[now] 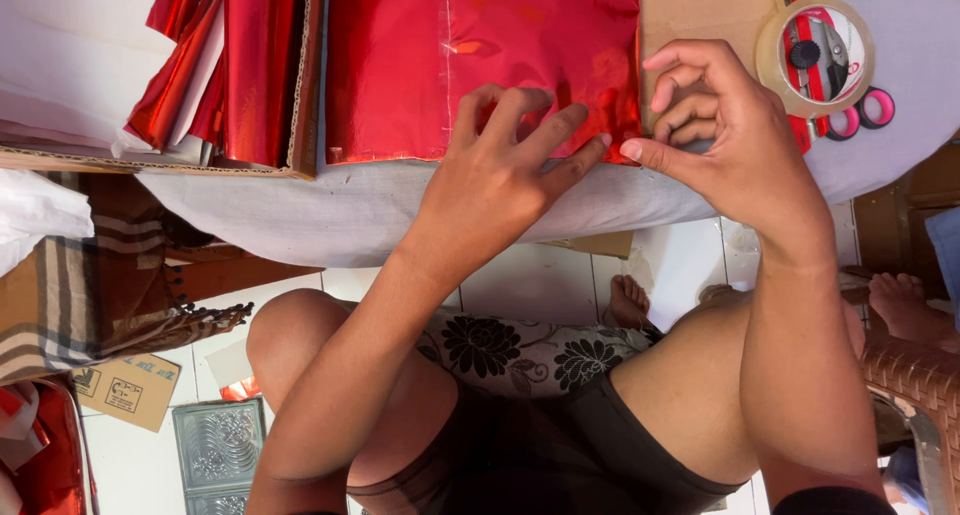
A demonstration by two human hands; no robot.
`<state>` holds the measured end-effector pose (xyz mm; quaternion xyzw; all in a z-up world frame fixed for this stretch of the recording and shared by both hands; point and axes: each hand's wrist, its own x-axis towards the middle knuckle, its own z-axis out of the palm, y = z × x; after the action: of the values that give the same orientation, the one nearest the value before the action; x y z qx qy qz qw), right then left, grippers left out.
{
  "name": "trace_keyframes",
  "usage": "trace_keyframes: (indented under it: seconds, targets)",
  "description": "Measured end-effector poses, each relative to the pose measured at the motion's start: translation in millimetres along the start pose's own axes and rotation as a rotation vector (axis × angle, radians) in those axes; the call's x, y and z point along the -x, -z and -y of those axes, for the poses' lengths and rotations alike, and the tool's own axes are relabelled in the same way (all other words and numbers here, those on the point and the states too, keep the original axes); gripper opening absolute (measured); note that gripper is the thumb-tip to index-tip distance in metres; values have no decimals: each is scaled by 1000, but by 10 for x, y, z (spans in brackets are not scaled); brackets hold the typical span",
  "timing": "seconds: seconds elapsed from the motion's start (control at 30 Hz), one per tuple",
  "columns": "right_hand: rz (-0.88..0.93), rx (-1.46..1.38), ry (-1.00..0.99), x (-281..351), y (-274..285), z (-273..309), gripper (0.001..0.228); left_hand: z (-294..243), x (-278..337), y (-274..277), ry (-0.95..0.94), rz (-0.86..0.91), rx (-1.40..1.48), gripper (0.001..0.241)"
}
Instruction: The person wraps a rectangular cardboard piece with red metallic paper, cuts a strip of clear tape with scissors, and applies it to secure the paper edges. The person folds the paper over the cardboard and smooths the taped seam.
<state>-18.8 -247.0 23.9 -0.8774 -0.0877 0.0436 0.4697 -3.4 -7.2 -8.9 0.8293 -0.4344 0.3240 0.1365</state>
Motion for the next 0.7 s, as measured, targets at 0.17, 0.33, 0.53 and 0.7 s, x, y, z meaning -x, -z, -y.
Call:
trace_keyframes:
  seconds: [0.17,0.33,0.53,0.7]
  targets:
    - [-33,-7,37,-28,-35,-90,37,-13,9,-7,-12,-5,-16,25]
    - [-120,24,74,-18,-59,-137,23,-33,18,-15,-9,5,-10,27]
    - [-311,185,306,190,-26,-19,5,0,3,54,6,10,-35,33]
    - [-233,456,613,239,-98,24,36,45,-5,94,-7,-15,-16,22]
